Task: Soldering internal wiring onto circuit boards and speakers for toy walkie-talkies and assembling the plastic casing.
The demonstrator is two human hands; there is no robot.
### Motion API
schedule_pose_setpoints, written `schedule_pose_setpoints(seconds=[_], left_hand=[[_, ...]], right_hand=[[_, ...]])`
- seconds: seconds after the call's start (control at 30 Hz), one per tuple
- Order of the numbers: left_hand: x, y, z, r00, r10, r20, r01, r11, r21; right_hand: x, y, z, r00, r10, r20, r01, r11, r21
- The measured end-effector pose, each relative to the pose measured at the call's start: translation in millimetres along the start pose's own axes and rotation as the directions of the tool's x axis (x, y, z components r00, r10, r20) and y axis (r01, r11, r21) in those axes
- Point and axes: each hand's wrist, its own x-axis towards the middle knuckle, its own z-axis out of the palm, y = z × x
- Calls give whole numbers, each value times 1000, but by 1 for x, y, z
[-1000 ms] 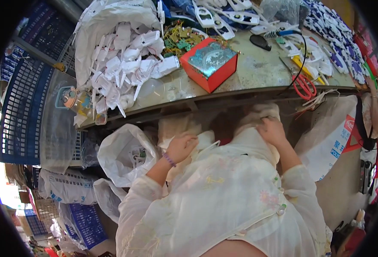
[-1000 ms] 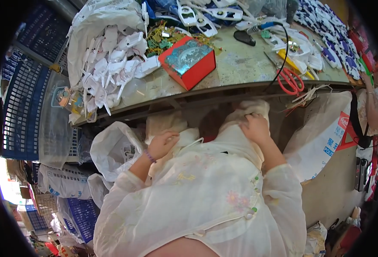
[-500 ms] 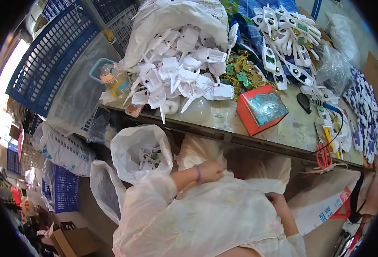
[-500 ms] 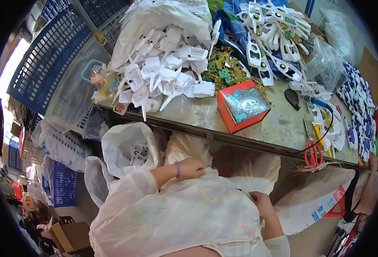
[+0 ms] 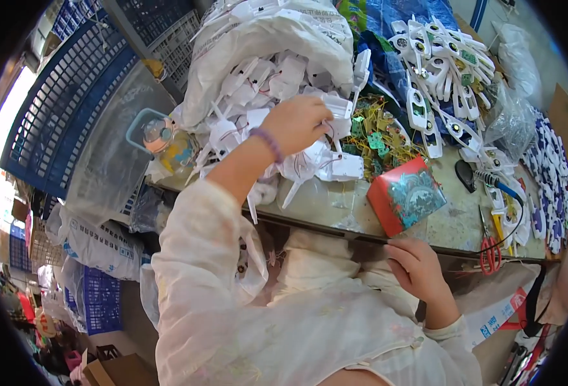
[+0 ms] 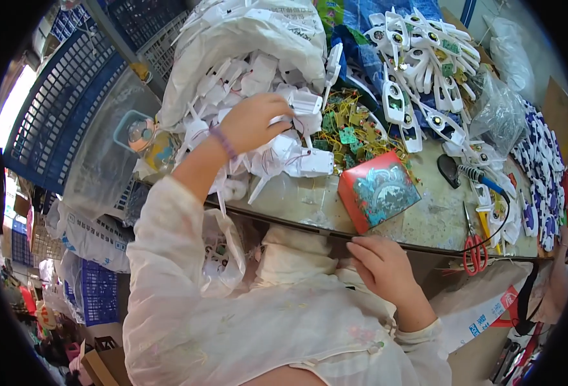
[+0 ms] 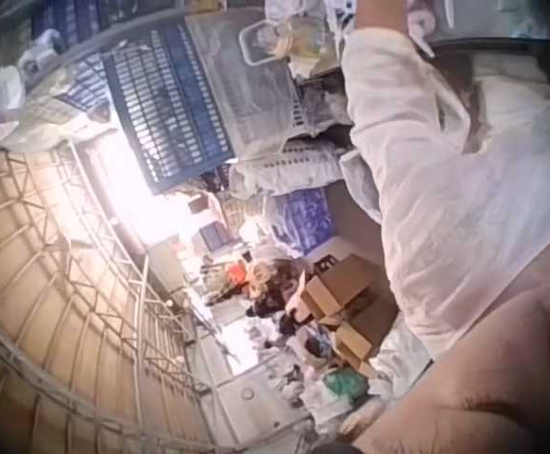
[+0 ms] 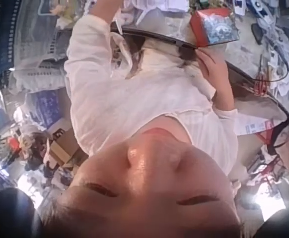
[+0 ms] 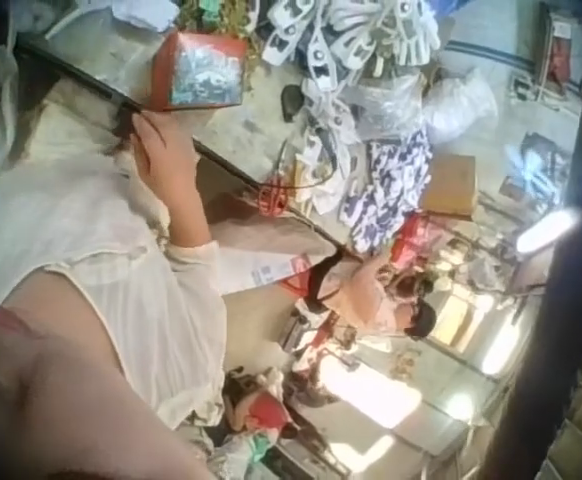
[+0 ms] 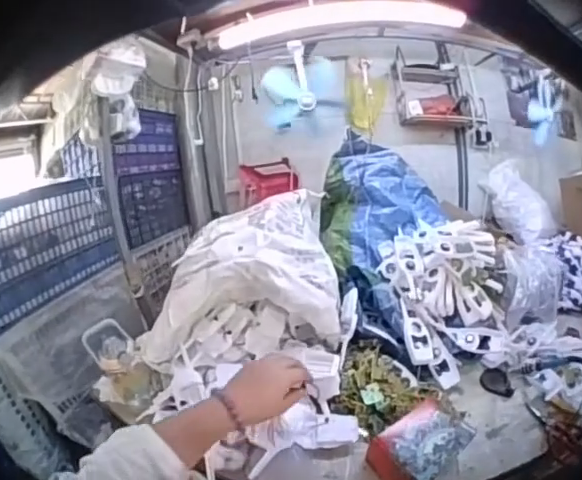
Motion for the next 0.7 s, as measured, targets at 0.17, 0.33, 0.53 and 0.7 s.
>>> schedule_pose_setpoints(seconds=[0.17,0.33,0.53,0.7], left_hand=[[46,-29,50,975,58,214,-149,885,441],[56,4,-2,1000,3,-19,-2,997,75],[24,62,-23,853,-496,-161,70,415,-907],[-10,157,26,841,-540,-30,157,297,-942]], right_hand=[[22,7,2,995,-98,-25,101,981,167],[2,41,-13,972,-40,-233,41,999,0],[-1,69,-4,917,275,-291,-213,950,228],[-23,59,-4,924,258,-284,-222,963,151]])
